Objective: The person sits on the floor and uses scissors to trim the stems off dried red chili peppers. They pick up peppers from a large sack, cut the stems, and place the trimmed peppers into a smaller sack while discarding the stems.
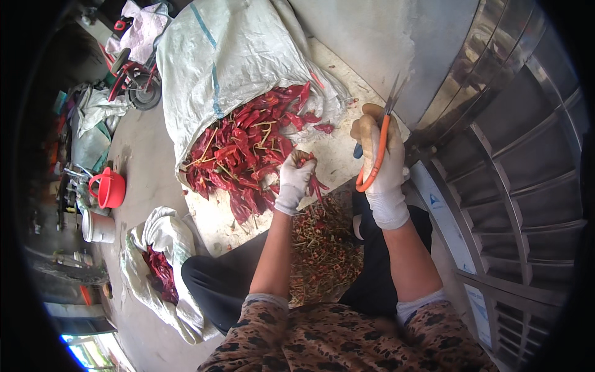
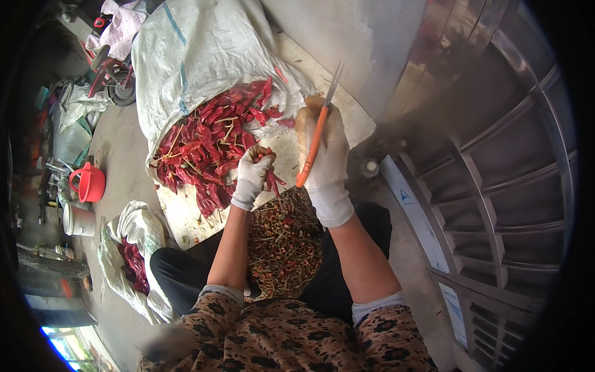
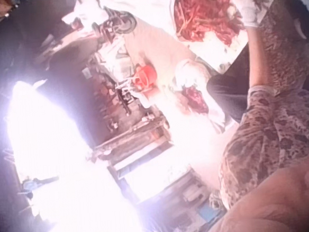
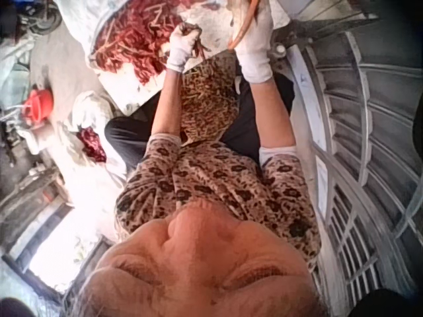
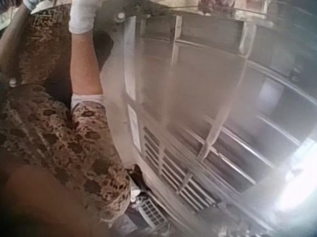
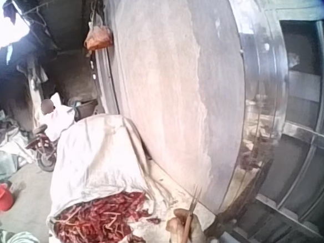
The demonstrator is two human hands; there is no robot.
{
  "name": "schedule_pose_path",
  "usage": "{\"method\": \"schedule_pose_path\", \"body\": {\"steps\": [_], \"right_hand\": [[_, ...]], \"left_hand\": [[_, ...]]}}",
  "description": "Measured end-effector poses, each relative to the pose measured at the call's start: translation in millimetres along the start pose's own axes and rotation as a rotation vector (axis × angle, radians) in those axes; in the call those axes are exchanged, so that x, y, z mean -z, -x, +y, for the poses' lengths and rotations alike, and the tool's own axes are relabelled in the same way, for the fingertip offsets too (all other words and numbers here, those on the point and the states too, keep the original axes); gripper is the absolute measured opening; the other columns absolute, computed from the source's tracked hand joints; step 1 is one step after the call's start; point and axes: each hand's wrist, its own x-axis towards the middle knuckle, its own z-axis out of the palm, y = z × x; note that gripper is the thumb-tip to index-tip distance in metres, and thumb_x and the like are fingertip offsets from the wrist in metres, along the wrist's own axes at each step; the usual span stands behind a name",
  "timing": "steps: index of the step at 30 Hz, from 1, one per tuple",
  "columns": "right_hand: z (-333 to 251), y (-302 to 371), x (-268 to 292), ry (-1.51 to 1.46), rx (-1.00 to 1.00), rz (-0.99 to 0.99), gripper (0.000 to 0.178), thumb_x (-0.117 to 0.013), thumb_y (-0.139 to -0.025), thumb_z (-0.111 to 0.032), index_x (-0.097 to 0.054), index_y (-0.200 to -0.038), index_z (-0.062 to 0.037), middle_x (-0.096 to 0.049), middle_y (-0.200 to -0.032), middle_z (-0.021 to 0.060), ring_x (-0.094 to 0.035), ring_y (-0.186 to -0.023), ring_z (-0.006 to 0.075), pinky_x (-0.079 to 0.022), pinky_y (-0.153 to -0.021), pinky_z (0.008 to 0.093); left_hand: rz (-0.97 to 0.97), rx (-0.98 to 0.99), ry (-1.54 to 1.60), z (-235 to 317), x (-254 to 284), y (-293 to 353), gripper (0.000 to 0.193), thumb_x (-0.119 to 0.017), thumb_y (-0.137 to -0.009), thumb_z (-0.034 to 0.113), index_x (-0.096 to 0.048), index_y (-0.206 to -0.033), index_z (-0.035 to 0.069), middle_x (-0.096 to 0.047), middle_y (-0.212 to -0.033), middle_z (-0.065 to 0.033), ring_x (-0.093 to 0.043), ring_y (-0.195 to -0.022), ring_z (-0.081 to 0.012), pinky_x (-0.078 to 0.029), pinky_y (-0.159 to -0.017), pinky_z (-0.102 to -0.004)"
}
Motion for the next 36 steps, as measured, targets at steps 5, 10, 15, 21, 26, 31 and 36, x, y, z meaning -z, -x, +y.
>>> {"method": "schedule_pose_path", "body": {"steps": [5, 10, 15, 21, 26, 31, 36], "right_hand": [[10.4, -8.9, 7.8, 0.152, 0.128, 0.122, 0.031, -0.055, -0.109, -0.022, -0.059, -0.126, 0.0039, -0.063, -0.096, 0.0059, -0.06, -0.089, 0.014, -0.05, -0.087, 0.0277], [12.7, -18.2, 4.8, 0.083, -0.014, 0.176, 0.031, -0.048, -0.11, -0.022, -0.061, -0.123, 0.0033, -0.062, -0.092, 0.0053, -0.058, -0.086, 0.0129, -0.047, -0.082, 0.0245], [5.8, -11.1, -4.6, 0.219, 0.033, 0.117, 0.026, -0.06, -0.103, -0.007, -0.058, -0.128, 0.0011, -0.061, -0.088, 0.0006, -0.055, -0.077, 0.0086, -0.047, -0.074, 0.0243], [7.2, -0.8, -13.3, 0.772, 0.215, -0.107, 0.026, -0.07, -0.1, -0.016, -0.064, -0.119, 0.0004, -0.07, -0.09, 0.0075, -0.067, -0.077, 0.0192, -0.055, -0.075, 0.0354], [17.0, 24.8, -25.4, 1.312, 0.275, -0.494, 0.025, -0.073, -0.091, -0.03, -0.07, -0.107, -0.0119, -0.073, -0.09, 0.0148, -0.072, -0.081, 0.0362, -0.058, -0.072, 0.0463], [21.9, 45.0, -38.8, 1.395, 0.319, -0.623, 0.02, -0.073, -0.089, -0.029, -0.073, -0.102, -0.014, -0.074, -0.085, 0.01, -0.074, -0.082, 0.0305, -0.059, -0.073, 0.0445], [31.3, 50.3, -45.2, 1.392, 0.324, -0.669, 0.018, -0.073, -0.09, -0.029, -0.073, -0.1, -0.0144, -0.075, -0.085, 0.0103, -0.075, -0.083, 0.0307, -0.059, -0.073, 0.0449]], "left_hand": [[0.037, -0.297, -0.864, 41.1, -9.0, -49.9, 0.052, -0.071, -0.087, 0.02, -0.064, -0.139, 0.019, -0.074, -0.099, -0.0165, -0.073, -0.089, -0.0343, -0.057, -0.081, -0.0429], [-0.115, -0.335, -1.391, 48.2, -54.6, -101.9, 0.024, -0.066, -0.092, 0.017, -0.074, -0.114, 0.018, -0.073, -0.112, -0.0148, -0.074, -0.098, -0.0362, -0.06, -0.081, -0.0485], [-0.195, -0.371, -1.321, 37.3, -46.1, -82.4, 0.026, -0.07, -0.09, 0.019, -0.075, -0.116, 0.019, -0.071, -0.117, -0.0134, -0.072, -0.101, -0.0353, -0.059, -0.083, -0.0471], [0.147, -0.29, -0.385, 53.1, 6.5, -4.1, 0.028, -0.08, -0.087, 0.008, -0.068, -0.112, 0.001, -0.068, -0.104, -0.0099, -0.063, -0.091, -0.017, -0.053, -0.087, -0.0304], [0.409, -0.4, -0.308, 84.0, 42.5, 51.2, 0.03, -0.081, -0.084, 0.005, -0.066, -0.109, 0.0, -0.069, -0.097, -0.0058, -0.063, -0.088, -0.0139, -0.053, -0.084, -0.0287], [0.476, -0.483, -0.627, 110.6, 62.9, 84.0, 0.029, -0.081, -0.083, 0.002, -0.067, -0.108, 0.003, -0.069, -0.098, -0.0113, -0.068, -0.087, -0.0203, -0.055, -0.08, -0.0309], [0.538, -0.597, -0.731, 110.1, 68.6, 87.8, 0.033, -0.085, -0.077, 0.005, -0.069, -0.105, 0.008, -0.071, -0.096, -0.0083, -0.071, -0.086, -0.0262, -0.057, -0.075, -0.0369]]}}
